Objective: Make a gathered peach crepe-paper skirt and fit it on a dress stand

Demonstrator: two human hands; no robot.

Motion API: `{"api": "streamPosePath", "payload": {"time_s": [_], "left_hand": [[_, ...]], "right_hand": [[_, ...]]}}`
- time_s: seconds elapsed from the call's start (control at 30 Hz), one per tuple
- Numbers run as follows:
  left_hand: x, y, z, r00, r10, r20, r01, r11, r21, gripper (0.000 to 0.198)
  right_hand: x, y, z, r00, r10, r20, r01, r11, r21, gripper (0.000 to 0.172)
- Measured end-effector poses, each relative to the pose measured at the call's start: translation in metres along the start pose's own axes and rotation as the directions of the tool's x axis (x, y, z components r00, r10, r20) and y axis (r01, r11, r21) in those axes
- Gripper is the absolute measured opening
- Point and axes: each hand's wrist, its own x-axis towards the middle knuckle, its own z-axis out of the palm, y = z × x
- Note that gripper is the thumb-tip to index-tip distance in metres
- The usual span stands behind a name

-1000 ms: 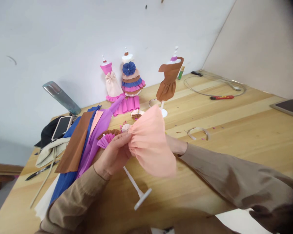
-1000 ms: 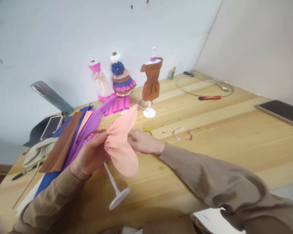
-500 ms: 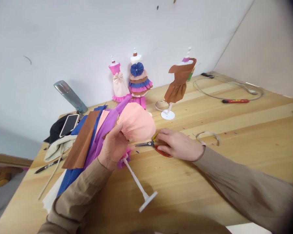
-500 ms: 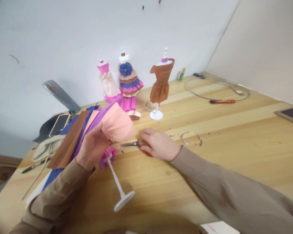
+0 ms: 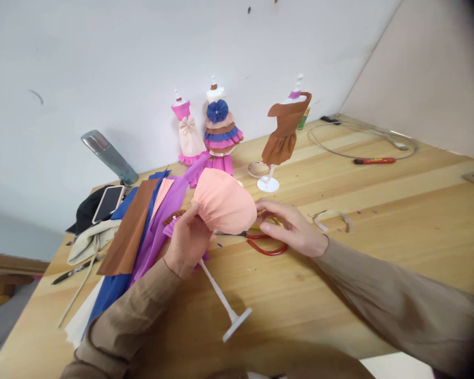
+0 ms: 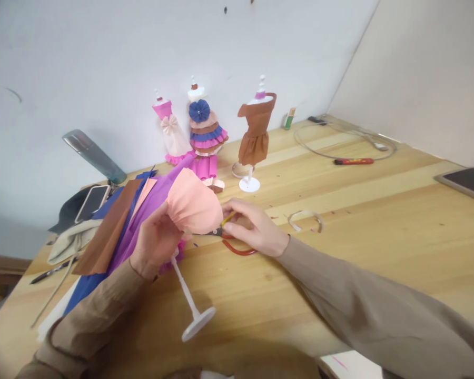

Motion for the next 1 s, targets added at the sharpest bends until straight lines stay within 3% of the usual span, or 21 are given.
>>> {"api": "streamPosePath", "payload": {"time_s": [0.1,0.2,0.4,0.57,0.73,0.8,0.87,1.0], "left_hand": [[-0.001,-0.007,0.0,0.997,0.056,0.053,-0.06,0.995,0.076,0.009],[-0.003,-0.016,0.0,0.991,0.093,0.092,-0.104,0.987,0.122,0.011],[-0.008,-0.031,-0.005,0.987,0.029,0.157,-0.068,0.965,0.252,0.019],[-0.011,-0.032,-0.003,0.986,0.039,0.16,-0.082,0.958,0.276,0.023],[-0.014,-0.033,-0.002,0.971,0.09,0.222,-0.17,0.911,0.375,0.031],[-0.014,-0.033,-0.004,0.963,0.102,0.248,-0.206,0.875,0.439,0.031],[-0.013,-0.034,-0.007,0.956,0.095,0.278,-0.222,0.852,0.473,0.03],[-0.01,-0.036,-0.013,0.946,0.081,0.314,-0.234,0.84,0.489,0.029]], "right_hand": [[0.0,-0.006,0.004,0.998,0.012,-0.06,0.006,0.957,0.289,0.052],[0.003,-0.009,0.011,0.985,0.071,-0.158,-0.005,0.923,0.385,0.062],[0.01,-0.006,0.013,0.891,0.219,-0.398,-0.073,0.934,0.35,0.037],[0.007,-0.001,0.008,0.882,0.271,-0.386,-0.093,0.902,0.421,0.043],[0.009,-0.007,0.005,0.905,0.217,-0.365,-0.085,0.934,0.346,0.042],[0.011,-0.007,0.005,0.89,0.249,-0.382,-0.113,0.932,0.345,0.04],[0.013,-0.006,0.005,0.867,0.304,-0.395,-0.14,0.909,0.392,0.035],[0.014,-0.005,0.002,0.86,0.382,-0.339,-0.134,0.81,0.571,0.045]]}}
